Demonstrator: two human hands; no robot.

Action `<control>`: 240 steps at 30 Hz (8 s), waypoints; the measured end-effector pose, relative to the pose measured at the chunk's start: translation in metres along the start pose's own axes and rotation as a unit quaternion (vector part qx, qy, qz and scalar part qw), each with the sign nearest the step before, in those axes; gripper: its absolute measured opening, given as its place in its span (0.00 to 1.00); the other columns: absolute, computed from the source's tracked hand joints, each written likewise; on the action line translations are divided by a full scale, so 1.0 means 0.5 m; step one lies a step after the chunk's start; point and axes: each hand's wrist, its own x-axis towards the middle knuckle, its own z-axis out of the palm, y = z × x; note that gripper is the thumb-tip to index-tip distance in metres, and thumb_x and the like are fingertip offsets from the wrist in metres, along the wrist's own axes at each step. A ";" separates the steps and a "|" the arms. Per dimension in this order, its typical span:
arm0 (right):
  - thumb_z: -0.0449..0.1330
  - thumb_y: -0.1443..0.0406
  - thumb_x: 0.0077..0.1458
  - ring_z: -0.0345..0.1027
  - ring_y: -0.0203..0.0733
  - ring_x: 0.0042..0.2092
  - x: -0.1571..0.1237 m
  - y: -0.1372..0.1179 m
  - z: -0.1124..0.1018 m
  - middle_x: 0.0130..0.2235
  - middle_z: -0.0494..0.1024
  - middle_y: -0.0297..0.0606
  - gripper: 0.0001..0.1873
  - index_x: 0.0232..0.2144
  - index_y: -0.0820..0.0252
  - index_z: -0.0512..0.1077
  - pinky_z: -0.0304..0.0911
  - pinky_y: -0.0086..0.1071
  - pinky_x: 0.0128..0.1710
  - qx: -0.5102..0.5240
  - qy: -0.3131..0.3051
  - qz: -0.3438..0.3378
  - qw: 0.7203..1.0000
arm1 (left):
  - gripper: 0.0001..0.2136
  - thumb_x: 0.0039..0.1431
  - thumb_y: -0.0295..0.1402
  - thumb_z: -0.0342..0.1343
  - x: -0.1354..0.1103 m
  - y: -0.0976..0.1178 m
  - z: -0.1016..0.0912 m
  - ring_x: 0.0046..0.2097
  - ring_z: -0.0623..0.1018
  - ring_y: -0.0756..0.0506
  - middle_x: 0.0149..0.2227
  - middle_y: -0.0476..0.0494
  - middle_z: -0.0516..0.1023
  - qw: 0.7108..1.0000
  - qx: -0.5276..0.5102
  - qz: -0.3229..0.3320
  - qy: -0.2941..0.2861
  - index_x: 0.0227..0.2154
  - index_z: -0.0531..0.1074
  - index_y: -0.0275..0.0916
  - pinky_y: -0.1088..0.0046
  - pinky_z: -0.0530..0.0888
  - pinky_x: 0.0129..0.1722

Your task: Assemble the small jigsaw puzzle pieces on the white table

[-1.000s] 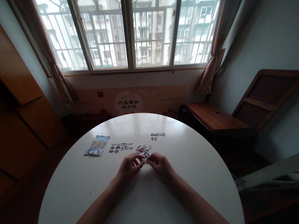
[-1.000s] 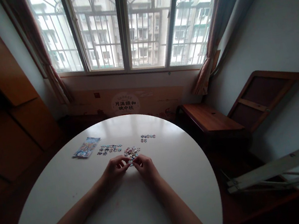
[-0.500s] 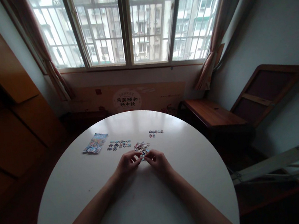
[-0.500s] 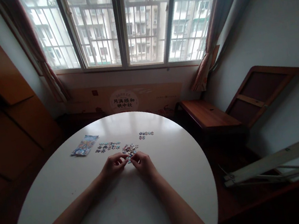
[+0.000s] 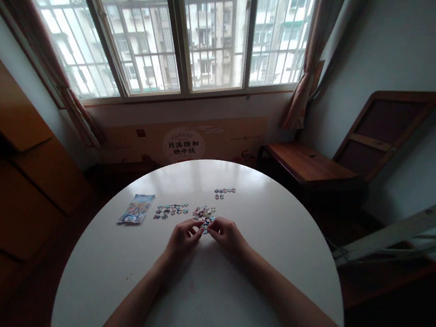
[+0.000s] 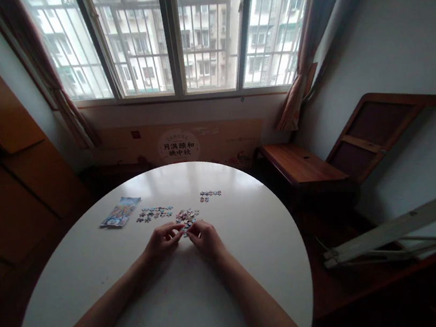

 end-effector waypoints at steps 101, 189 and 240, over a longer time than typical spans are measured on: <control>0.58 0.66 0.50 0.63 0.34 0.26 0.002 -0.020 -0.004 0.25 0.72 0.34 0.05 0.26 0.62 0.72 0.59 0.26 0.28 0.003 0.002 0.019 1.000 | 0.11 0.58 0.37 0.54 -0.005 0.012 -0.017 0.25 0.72 0.52 0.25 0.45 0.77 0.990 0.120 0.069 0.016 0.36 0.78 0.36 0.79 0.69 0.26; 0.59 0.65 0.50 0.62 0.34 0.26 0.003 0.004 0.003 0.24 0.71 0.34 0.06 0.25 0.63 0.71 0.57 0.26 0.27 0.005 0.011 0.035 0.999 | 0.10 0.53 0.35 0.58 0.007 0.012 -0.008 0.23 0.71 0.53 0.24 0.46 0.78 0.999 0.003 -0.021 0.028 0.33 0.78 0.34 0.81 0.68 0.22; 0.58 0.63 0.52 0.63 0.33 0.24 0.000 -0.016 -0.002 0.23 0.71 0.32 0.08 0.35 0.61 0.70 0.58 0.25 0.25 0.040 -0.001 0.028 0.999 | 0.10 0.55 0.35 0.56 0.006 0.011 -0.016 0.22 0.72 0.52 0.23 0.47 0.76 1.000 0.006 -0.017 0.010 0.34 0.77 0.33 0.80 0.68 0.23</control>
